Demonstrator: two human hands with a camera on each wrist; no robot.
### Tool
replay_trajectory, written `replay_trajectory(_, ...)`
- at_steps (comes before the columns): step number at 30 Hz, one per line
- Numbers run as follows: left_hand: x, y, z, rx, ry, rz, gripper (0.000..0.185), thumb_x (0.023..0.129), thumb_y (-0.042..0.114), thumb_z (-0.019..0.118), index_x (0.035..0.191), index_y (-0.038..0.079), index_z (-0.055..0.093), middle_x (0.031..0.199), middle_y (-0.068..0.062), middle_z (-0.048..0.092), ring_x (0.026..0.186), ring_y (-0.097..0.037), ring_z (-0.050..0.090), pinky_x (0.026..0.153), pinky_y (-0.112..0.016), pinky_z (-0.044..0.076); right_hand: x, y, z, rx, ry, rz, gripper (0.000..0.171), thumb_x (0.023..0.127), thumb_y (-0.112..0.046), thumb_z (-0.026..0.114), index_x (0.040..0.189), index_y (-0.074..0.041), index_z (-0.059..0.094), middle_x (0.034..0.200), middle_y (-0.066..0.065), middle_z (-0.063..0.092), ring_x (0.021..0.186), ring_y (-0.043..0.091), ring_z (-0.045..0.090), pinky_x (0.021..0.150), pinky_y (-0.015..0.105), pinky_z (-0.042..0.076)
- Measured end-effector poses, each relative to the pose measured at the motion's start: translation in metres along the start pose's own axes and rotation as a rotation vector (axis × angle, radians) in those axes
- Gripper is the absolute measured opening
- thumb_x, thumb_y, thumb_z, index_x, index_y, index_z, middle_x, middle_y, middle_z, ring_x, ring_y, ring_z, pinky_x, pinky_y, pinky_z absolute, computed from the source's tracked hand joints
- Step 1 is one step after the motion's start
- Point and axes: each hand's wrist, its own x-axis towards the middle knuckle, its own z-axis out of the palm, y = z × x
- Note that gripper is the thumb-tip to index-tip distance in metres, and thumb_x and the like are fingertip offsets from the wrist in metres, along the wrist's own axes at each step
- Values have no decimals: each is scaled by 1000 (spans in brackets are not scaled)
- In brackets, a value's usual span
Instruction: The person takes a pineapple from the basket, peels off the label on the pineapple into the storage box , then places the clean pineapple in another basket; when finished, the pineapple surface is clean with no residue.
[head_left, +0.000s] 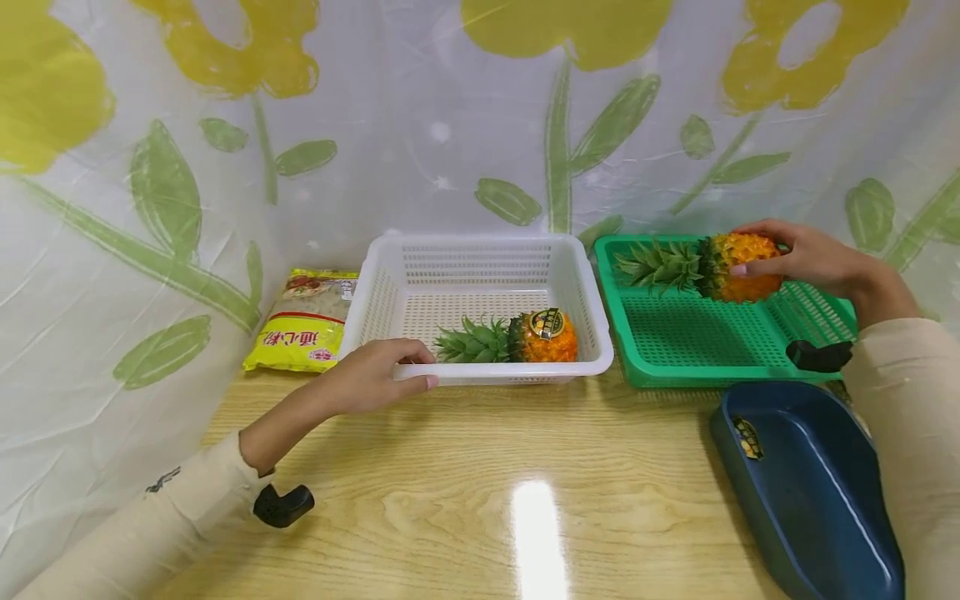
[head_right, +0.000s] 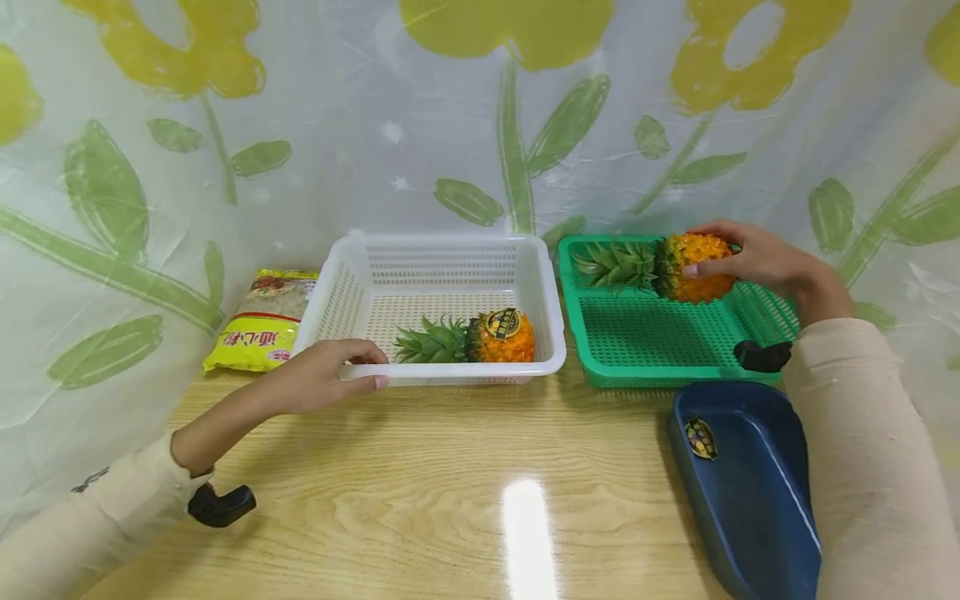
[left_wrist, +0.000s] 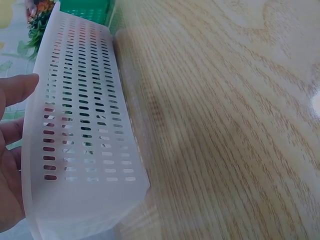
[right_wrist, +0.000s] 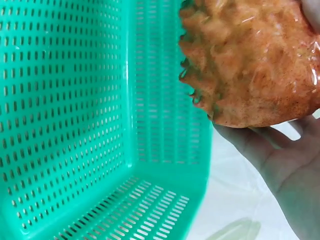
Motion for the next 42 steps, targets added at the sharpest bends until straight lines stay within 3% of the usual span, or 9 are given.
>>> replay_trajectory(5,1,2,0,6,-1,-2,24,96,38,68,113,21,69,105,7,70,98,-15,63,88,-40,50,-1,12,-6,-43,4,-1,72,99,-32,65,158,-13,28,152,21,33,105,7,52,76,25,50)
replay_trajectory(10,0,3,0,14,7,-12,23,95,37,69,112,21,69,103,7,70,95,-14,63,86,-39,50,2,19,-6,-31,-19,7,74,98,-31,67,157,-10,28,153,26,32,117,30,51,79,35,52)
replay_trajectory(16,0,2,1,30,9,-19,23,95,37,69,111,22,69,102,8,70,93,-13,62,85,-38,50,10,20,7,-44,-53,23,73,96,-34,69,154,-11,33,141,25,46,102,17,58,78,35,53)
replay_trajectory(19,0,2,1,34,10,-15,23,95,38,68,111,22,69,102,8,70,94,-13,62,85,-38,50,14,19,13,-49,-59,31,73,95,-34,70,154,-10,33,138,25,49,104,21,59,78,36,52)
replay_trajectory(27,-1,1,1,30,9,-14,23,96,39,67,112,22,68,105,8,70,98,-15,64,88,-40,51,30,19,22,-40,-116,21,77,96,-35,68,155,-5,28,155,33,24,125,50,46,86,54,52)
replay_trajectory(36,0,1,1,38,8,-4,22,96,38,67,111,22,69,103,8,70,94,-13,63,85,-38,50,31,20,25,-44,-167,53,75,98,-35,66,153,-1,28,152,35,25,118,48,54,83,51,55)
replay_trajectory(42,0,3,1,31,5,-4,21,96,37,67,110,21,69,102,8,70,92,-13,62,85,-38,49,31,22,27,-89,-175,66,77,96,-35,68,152,1,29,152,37,23,126,55,44,87,55,53)
